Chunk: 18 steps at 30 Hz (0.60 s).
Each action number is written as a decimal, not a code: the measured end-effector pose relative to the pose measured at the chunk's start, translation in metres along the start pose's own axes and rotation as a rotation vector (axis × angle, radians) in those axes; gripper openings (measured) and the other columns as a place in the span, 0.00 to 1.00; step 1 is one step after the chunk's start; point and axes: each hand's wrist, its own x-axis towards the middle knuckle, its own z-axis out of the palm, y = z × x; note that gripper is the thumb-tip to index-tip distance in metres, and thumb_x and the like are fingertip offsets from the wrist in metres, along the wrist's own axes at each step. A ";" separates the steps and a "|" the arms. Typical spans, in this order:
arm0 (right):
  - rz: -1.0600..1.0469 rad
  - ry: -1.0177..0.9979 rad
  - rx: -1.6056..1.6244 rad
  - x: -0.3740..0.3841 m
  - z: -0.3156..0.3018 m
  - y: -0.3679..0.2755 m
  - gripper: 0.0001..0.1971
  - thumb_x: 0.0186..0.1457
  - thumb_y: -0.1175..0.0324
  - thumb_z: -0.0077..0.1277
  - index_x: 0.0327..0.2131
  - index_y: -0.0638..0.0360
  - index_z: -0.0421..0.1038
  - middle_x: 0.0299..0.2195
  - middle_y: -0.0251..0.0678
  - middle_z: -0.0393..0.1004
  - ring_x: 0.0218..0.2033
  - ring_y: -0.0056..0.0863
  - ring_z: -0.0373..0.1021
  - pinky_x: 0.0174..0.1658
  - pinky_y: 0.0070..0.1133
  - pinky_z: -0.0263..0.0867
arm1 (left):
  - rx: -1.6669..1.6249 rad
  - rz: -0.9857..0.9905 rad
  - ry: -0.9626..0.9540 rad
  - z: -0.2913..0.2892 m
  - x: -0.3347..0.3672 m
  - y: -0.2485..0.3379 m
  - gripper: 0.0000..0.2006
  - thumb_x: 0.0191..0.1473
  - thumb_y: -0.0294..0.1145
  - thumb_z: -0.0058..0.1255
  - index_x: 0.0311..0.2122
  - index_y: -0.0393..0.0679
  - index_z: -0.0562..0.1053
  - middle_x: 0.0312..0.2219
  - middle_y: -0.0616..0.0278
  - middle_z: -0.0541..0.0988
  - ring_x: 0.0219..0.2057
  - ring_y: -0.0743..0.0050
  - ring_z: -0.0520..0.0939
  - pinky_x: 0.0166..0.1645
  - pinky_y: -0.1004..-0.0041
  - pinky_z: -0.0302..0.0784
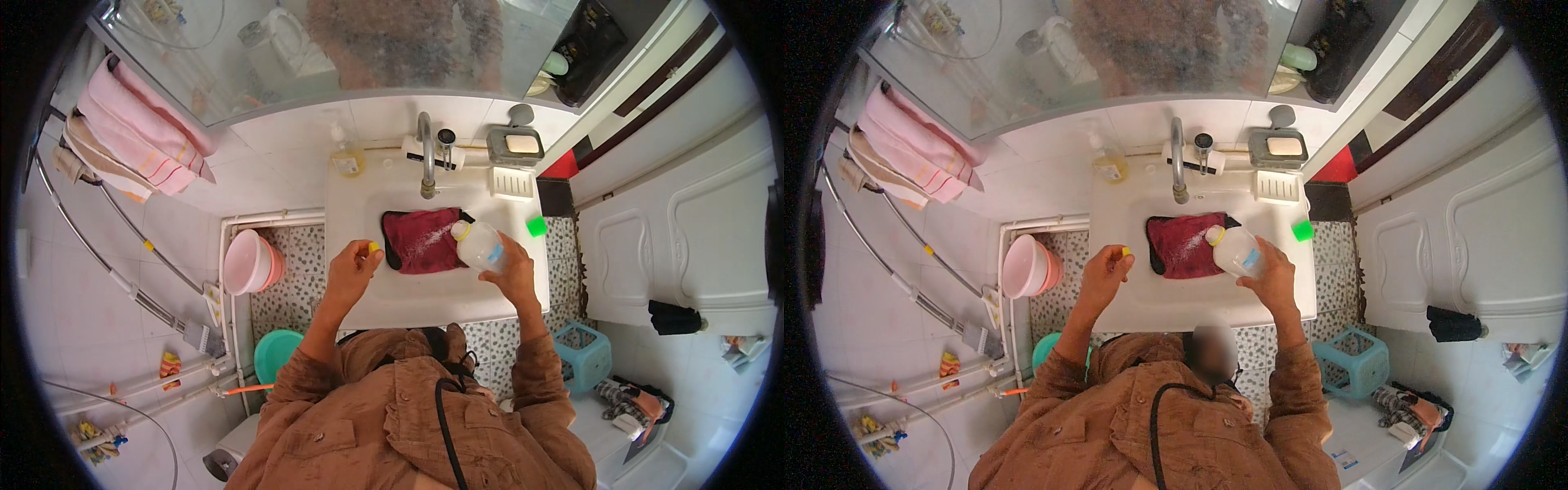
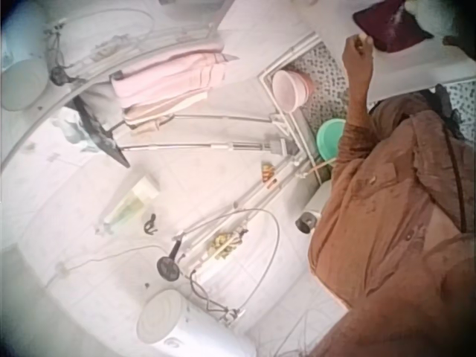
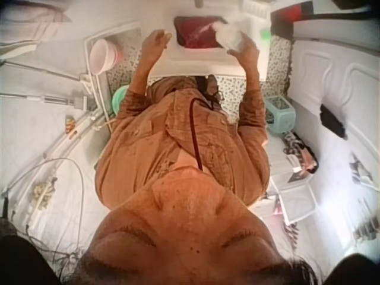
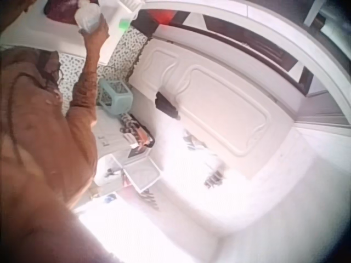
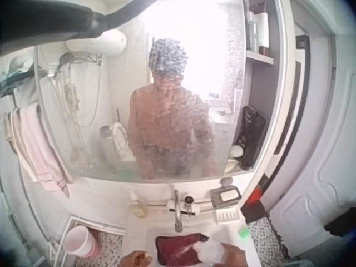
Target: The person washes a small piece of dark fabric by hand in a bathroom sink. They turn on the tap, wet the fabric, apply liquid detergent from a bottle, and scrub the item thoroughly. The person rinses the fabric under running water and wrings it out multiple times.
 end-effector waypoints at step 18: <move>0.167 0.019 -0.163 -0.039 -0.017 0.015 0.46 0.18 0.69 0.72 0.52 0.54 0.66 0.48 0.38 0.72 0.49 0.39 0.68 0.49 0.35 0.63 | -0.050 0.009 -0.003 0.010 0.006 -0.006 0.18 0.53 0.39 0.58 0.41 0.34 0.72 0.24 0.63 0.77 0.21 0.82 0.74 0.28 0.79 0.71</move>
